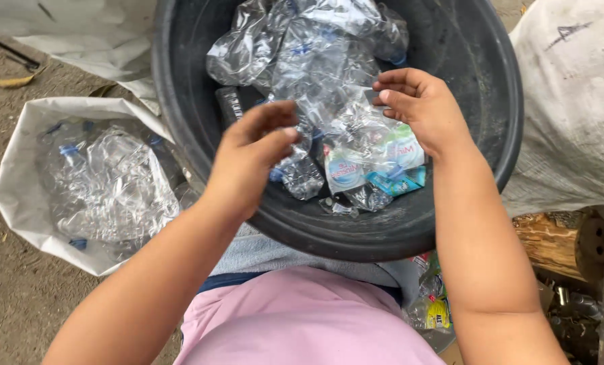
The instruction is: Sorting plastic bottles and bags from a tub into a sack, using scissors to cut some items
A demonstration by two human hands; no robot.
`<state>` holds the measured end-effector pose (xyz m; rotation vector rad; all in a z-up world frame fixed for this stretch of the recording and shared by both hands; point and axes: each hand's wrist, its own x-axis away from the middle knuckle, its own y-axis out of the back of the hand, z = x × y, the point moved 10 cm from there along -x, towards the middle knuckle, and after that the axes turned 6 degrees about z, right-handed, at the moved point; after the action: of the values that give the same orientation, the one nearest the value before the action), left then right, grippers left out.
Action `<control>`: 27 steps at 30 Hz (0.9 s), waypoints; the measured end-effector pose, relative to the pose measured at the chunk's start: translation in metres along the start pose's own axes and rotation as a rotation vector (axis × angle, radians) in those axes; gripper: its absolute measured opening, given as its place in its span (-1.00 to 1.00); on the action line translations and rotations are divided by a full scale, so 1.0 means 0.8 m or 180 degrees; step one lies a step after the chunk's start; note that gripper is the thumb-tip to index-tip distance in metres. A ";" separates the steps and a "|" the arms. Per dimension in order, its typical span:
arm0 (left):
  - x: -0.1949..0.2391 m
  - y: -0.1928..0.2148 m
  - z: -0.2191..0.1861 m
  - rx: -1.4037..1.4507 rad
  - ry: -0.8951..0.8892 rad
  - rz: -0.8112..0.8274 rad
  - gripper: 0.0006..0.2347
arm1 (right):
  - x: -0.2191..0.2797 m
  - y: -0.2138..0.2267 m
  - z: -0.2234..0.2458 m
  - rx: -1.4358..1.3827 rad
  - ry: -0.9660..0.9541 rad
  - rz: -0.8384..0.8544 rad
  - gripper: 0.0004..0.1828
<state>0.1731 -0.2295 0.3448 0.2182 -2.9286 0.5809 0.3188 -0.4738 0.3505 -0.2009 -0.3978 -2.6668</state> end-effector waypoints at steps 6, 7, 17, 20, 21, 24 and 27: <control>-0.104 -0.098 0.194 -0.2397 0.1381 0.0687 -0.60 | -0.058 0.058 -0.149 0.1323 -0.0487 -0.0386 -0.51; -0.109 -0.094 0.207 -0.2422 0.1383 0.0729 -0.60 | -0.067 0.061 -0.168 0.1303 -0.0504 -0.0426 -0.51; -0.142 -0.004 0.350 -0.2450 0.1938 0.0131 -0.54 | -0.079 0.026 -0.268 0.2813 -0.1312 0.0288 -0.40; -0.123 -0.020 0.311 -0.2251 0.1782 0.0070 -0.55 | -0.060 0.017 -0.258 0.2639 -0.1409 0.0445 -0.39; -0.120 -0.030 0.289 -0.2288 0.1577 0.0125 -0.55 | -0.058 0.018 -0.251 0.2531 -0.1441 0.0407 -0.40; -0.076 -0.075 0.155 -0.1870 0.0899 0.0233 -0.44 | -0.019 0.021 -0.149 0.2071 -0.1458 0.0166 -0.43; -0.093 -0.066 0.095 -0.2071 0.0455 0.0025 -0.47 | 0.009 0.020 -0.034 0.1061 -0.0829 -0.0208 -0.41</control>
<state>0.2462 -0.2985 0.2816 0.0794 -2.7955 -0.3520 0.3175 -0.4988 0.3297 -0.4385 -0.9354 -2.5928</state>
